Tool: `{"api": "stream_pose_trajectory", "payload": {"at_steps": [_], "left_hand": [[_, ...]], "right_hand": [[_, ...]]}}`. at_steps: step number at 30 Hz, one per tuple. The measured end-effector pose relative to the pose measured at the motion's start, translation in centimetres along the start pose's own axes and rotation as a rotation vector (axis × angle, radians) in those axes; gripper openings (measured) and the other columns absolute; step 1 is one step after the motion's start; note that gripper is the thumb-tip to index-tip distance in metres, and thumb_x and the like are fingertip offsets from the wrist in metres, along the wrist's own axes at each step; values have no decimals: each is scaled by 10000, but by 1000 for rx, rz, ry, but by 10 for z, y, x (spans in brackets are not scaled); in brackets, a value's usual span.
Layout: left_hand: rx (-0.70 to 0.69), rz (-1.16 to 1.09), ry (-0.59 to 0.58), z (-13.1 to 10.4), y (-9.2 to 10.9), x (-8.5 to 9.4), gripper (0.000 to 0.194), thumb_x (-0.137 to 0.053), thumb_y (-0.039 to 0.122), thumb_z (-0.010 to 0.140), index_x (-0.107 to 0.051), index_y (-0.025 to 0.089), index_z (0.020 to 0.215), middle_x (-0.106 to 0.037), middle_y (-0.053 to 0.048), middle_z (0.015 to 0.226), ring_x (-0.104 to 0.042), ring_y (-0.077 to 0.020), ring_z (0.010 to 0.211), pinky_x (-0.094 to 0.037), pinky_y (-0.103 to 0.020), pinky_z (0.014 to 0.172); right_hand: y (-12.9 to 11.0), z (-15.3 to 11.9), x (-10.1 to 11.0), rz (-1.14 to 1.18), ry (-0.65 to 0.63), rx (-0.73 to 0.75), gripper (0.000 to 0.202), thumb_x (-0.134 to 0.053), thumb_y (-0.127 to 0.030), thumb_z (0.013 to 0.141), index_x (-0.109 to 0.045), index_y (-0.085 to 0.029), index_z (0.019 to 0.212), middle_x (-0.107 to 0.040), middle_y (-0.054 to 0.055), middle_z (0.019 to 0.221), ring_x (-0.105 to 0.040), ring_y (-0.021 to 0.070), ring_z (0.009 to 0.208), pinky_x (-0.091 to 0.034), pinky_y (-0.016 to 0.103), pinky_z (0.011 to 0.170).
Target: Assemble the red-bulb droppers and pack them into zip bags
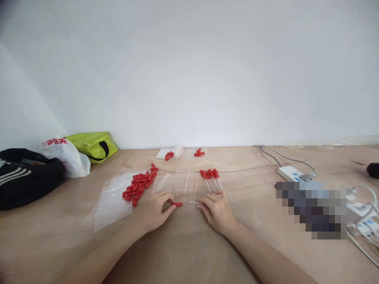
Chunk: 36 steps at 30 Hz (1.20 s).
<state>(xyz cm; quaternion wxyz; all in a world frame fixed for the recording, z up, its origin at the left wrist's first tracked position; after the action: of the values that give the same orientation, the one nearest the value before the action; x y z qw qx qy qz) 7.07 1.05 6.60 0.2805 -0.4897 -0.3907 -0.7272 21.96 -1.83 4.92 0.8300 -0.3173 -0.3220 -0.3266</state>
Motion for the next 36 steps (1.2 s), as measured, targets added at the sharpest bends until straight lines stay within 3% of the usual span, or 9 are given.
{"api": "stream_pose_trajectory", "payload": {"at_steps": [6,11,18,23,28,36], "left_hand": [[-98,-126,112,-7,0,-15,242,-565,235,756,-602,168,985,-581,-68,952,-544,-207,897,-443,-337,797],[-125,-183,162,-4,1,-20,143,-520,195,805,-658,189,842,-604,-49,885,-542,-190,866,-443,-329,781],[-81,-176,116,-5,3,-17,88,-520,225,819,-599,189,807,-650,-14,821,-564,-195,797,-418,-329,720],[-97,-262,155,-6,6,-13,131,-467,241,847,-590,204,820,-658,8,791,-583,-168,764,-407,-295,710],[-169,-386,181,-8,10,-13,184,-438,275,861,-602,193,851,-663,-9,785,-597,-150,737,-412,-268,694],[-300,-296,191,-13,20,-14,229,-414,282,875,-609,195,789,-657,-8,725,-584,-143,683,-354,-302,696]], "right_hand": [[-9,3,-6,-57,-25,58,272,-361,-275,892,-624,-225,943,-630,27,718,-536,143,682,-272,318,745],[-15,6,-10,-58,-44,52,261,-371,-247,887,-630,-226,917,-626,24,723,-531,143,697,-261,324,746],[-17,7,-8,35,-51,51,273,-352,-237,892,-622,-206,913,-623,26,725,-527,133,685,-274,323,753],[-19,6,-9,112,-56,67,235,-378,-222,881,-608,-195,919,-624,16,727,-518,118,654,-281,320,760],[-19,7,-12,190,-81,73,211,-400,-225,873,-606,-206,919,-621,-3,704,-501,101,602,-284,304,728],[-19,12,-13,128,-159,103,213,-411,-218,858,-623,-234,859,-612,-8,703,-521,110,647,-233,305,714]]}}
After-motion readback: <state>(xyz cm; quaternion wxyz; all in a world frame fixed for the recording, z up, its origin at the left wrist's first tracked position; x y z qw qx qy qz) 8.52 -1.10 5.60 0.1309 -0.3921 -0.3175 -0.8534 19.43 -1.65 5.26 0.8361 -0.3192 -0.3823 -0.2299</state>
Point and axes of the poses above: each hand's wrist, its own z-axis towards the middle knuckle, its own x-axis out of the back of the hand, y = z × x, the point moved 9 cm from there along z, towards the middle knuckle
